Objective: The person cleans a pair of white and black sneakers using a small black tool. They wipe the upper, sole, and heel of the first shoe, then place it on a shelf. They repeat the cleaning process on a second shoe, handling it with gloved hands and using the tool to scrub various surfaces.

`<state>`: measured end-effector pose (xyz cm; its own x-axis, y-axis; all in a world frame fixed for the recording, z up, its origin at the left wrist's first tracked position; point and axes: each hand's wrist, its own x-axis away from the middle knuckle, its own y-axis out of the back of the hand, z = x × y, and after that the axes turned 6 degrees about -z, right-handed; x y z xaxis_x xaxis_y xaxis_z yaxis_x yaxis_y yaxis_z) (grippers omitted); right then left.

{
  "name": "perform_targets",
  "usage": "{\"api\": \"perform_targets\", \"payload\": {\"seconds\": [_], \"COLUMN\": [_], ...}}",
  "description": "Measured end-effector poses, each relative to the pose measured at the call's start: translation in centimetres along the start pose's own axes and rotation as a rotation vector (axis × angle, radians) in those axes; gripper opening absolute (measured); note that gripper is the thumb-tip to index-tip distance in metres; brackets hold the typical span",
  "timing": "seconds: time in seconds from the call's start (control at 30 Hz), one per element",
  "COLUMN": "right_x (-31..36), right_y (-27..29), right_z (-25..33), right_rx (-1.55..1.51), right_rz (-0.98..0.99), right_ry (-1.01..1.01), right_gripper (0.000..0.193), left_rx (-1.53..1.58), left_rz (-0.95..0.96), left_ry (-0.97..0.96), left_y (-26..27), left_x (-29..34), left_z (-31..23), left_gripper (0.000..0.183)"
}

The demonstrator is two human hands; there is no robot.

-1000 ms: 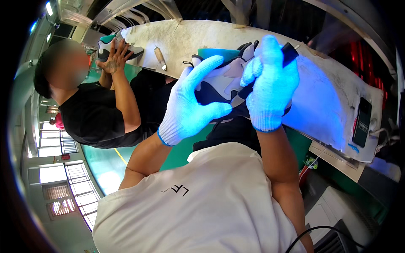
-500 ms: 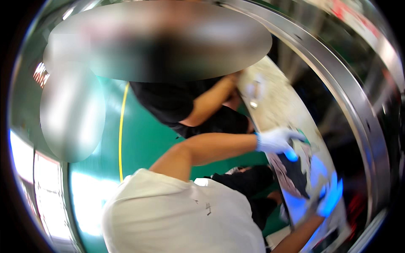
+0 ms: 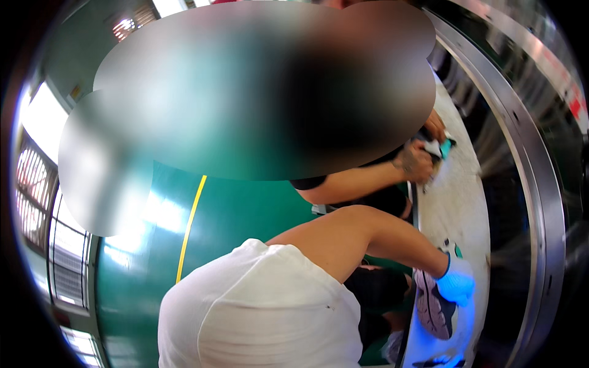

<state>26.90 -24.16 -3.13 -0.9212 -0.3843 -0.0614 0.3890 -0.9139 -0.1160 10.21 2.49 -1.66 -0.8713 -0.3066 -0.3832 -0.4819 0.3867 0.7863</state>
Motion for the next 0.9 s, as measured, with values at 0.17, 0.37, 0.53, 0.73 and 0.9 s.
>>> {"api": "perform_targets", "payload": {"seconds": [0.17, 0.37, 0.53, 0.73, 0.9], "right_x": [-3.4, -2.6, -2.8, -3.4, -6.2], "right_y": [3.9, 4.5, 4.5, 4.1, 3.8], "right_z": [-4.7, -6.2, -5.3, -2.8, 1.2], "right_rx": [0.285, -0.154, -0.142, 0.090, -0.272], "right_rz": [-0.108, -0.077, 0.000, 0.051, 0.348], "right_ry": [-0.174, -0.187, -0.217, -0.251, -0.381], "right_gripper": [0.030, 0.014, 0.013, 0.018, 0.036], "left_rx": [0.141, 0.290, -0.192, 0.181, 0.004], "left_rz": [0.357, 0.419, 0.625, 0.299, 0.032], "left_ry": [0.202, 0.207, -0.172, -0.110, -0.425], "left_y": [1.3, 1.8, -1.5, 7.9, 12.5], "left_x": [-4.2, -5.1, -3.8, -5.3, 0.1], "left_z": [1.5, -5.2, -11.4, -15.8, -12.3], "left_gripper": [0.055, 0.078, 0.087, 0.072, 0.070]}}
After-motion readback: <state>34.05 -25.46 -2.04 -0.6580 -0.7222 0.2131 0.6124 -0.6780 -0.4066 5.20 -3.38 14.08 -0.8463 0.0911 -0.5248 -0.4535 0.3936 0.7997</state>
